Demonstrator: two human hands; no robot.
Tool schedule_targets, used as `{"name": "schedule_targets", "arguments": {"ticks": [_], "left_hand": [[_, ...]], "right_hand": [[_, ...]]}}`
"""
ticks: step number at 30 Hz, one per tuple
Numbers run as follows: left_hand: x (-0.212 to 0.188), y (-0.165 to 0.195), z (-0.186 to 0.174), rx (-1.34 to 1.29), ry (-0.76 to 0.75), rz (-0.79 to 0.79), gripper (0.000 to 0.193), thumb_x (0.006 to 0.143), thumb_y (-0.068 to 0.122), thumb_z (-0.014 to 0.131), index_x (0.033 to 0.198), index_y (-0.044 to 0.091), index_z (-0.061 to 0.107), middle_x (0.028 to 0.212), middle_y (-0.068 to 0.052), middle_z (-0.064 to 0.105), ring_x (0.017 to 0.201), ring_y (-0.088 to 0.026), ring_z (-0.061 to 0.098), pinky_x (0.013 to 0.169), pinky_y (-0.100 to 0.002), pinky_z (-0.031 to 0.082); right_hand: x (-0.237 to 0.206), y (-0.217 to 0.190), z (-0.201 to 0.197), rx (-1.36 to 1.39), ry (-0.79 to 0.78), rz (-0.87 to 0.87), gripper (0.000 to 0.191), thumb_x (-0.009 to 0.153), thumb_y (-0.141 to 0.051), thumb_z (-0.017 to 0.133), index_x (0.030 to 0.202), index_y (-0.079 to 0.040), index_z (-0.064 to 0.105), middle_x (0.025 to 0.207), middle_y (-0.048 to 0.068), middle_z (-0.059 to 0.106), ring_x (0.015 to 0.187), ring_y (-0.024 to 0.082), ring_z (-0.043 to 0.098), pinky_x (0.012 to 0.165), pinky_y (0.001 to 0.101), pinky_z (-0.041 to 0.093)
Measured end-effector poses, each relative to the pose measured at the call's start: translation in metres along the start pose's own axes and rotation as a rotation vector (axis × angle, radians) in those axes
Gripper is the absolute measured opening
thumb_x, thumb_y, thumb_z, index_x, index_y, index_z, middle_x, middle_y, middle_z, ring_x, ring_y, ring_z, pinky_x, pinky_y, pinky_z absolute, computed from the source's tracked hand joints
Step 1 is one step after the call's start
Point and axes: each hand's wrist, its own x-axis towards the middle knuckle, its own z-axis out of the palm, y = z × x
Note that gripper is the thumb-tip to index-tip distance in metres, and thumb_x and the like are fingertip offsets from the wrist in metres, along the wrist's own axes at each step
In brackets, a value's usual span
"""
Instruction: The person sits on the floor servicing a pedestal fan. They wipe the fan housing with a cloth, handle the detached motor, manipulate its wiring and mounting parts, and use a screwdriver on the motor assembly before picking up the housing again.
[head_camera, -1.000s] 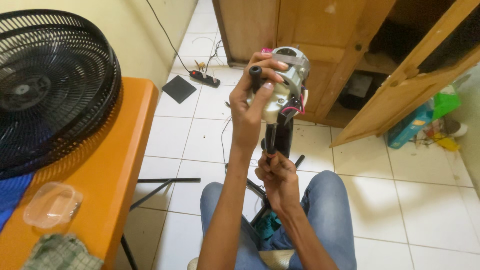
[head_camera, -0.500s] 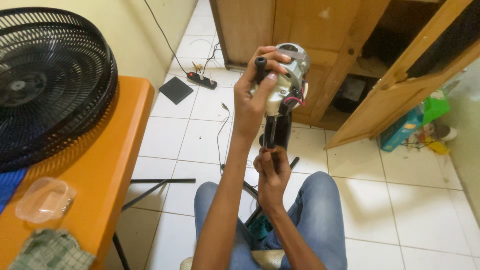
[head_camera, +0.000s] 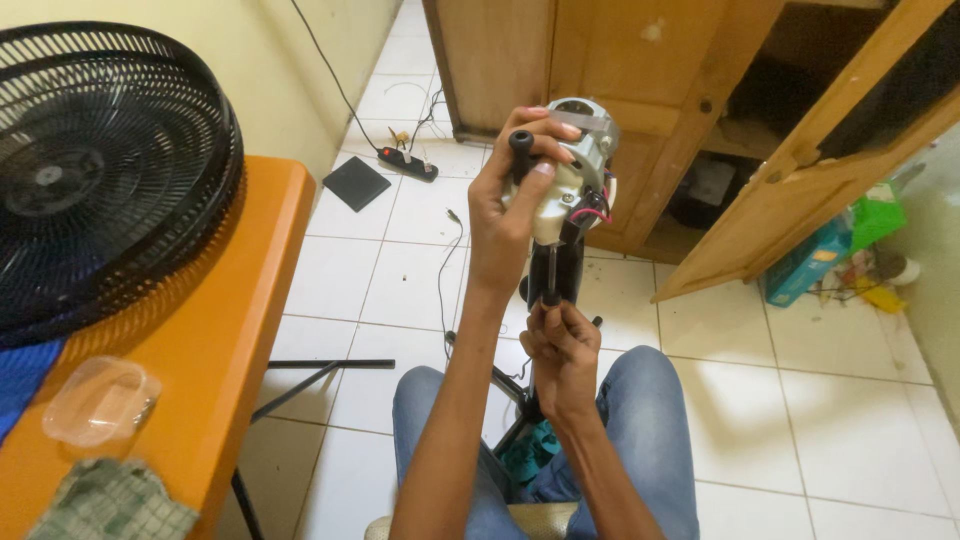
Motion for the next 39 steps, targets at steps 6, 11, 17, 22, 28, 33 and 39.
{"name": "schedule_targets", "arguments": {"ticks": [6, 11, 17, 22, 28, 33, 39], "left_hand": [[0.0, -0.001, 0.0, 0.022, -0.016, 0.017, 0.013, 0.102, -0.001, 0.054, 0.105, 0.003, 0.066, 0.117, -0.006, 0.07, 0.139, -0.02, 0.048, 0.122, -0.038, 0.037], [-0.001, -0.003, -0.002, 0.046, -0.022, 0.038, 0.012, 0.103, -0.001, 0.055, 0.104, 0.002, 0.066, 0.117, -0.006, 0.071, 0.14, -0.021, 0.048, 0.124, -0.038, 0.036], [-0.002, -0.005, -0.005, 0.005, -0.031, 0.026, 0.012, 0.104, -0.002, 0.054, 0.105, 0.002, 0.066, 0.12, -0.006, 0.069, 0.141, -0.02, 0.047, 0.122, -0.037, 0.038], [-0.001, -0.003, -0.008, 0.002, -0.052, 0.021, 0.013, 0.108, 0.003, 0.054, 0.106, 0.003, 0.066, 0.125, -0.005, 0.069, 0.145, -0.021, 0.045, 0.124, -0.036, 0.038], [-0.016, -0.001, -0.013, 0.136, 0.041, 0.005, 0.023, 0.116, 0.016, 0.048, 0.123, 0.002, 0.065, 0.151, -0.01, 0.058, 0.158, -0.023, 0.034, 0.134, -0.042, 0.028], [-0.034, -0.007, -0.016, 0.05, 0.12, -0.083, 0.042, 0.113, 0.035, 0.053, 0.144, 0.006, 0.056, 0.163, -0.011, 0.047, 0.153, -0.026, 0.044, 0.128, -0.04, 0.035], [-0.041, -0.01, -0.026, 0.149, 0.128, -0.12, 0.045, 0.111, 0.041, 0.055, 0.142, 0.008, 0.058, 0.163, -0.013, 0.048, 0.146, -0.025, 0.052, 0.122, -0.039, 0.043]], "right_hand": [[0.003, -0.008, -0.006, 0.143, -0.065, 0.133, 0.023, 0.093, -0.017, 0.069, 0.1, 0.002, 0.059, 0.078, 0.003, 0.048, 0.062, 0.008, 0.036, 0.054, 0.0241, 0.028], [0.004, -0.011, -0.016, 0.246, 0.001, 0.301, 0.023, 0.093, -0.019, 0.068, 0.099, 0.002, 0.059, 0.075, 0.003, 0.046, 0.059, 0.008, 0.034, 0.051, 0.0232, 0.027], [0.008, -0.005, -0.022, 0.408, -0.119, 0.402, 0.026, 0.098, -0.023, 0.066, 0.1, 0.002, 0.059, 0.074, 0.0, 0.044, 0.057, 0.008, 0.033, 0.049, 0.0243, 0.026], [0.01, -0.003, -0.018, 0.297, -0.076, 0.294, 0.025, 0.096, -0.025, 0.062, 0.102, -0.001, 0.06, 0.074, 0.001, 0.044, 0.055, 0.008, 0.031, 0.051, 0.0249, 0.026], [0.013, -0.012, -0.017, -0.044, -0.049, 0.002, 0.03, 0.099, -0.026, 0.06, 0.1, 0.004, 0.062, 0.069, 0.001, 0.042, 0.057, 0.009, 0.032, 0.054, 0.0265, 0.024], [0.013, -0.017, -0.012, -0.22, -0.1, -0.084, 0.031, 0.1, -0.025, 0.059, 0.099, 0.006, 0.063, 0.07, 0.002, 0.046, 0.061, 0.01, 0.035, 0.056, 0.0265, 0.025], [-0.007, -0.038, 0.016, -0.325, -0.279, -0.139, 0.032, 0.093, -0.021, 0.063, 0.101, 0.009, 0.064, 0.085, 0.008, 0.056, 0.07, 0.013, 0.04, 0.064, 0.0284, 0.031]]}}
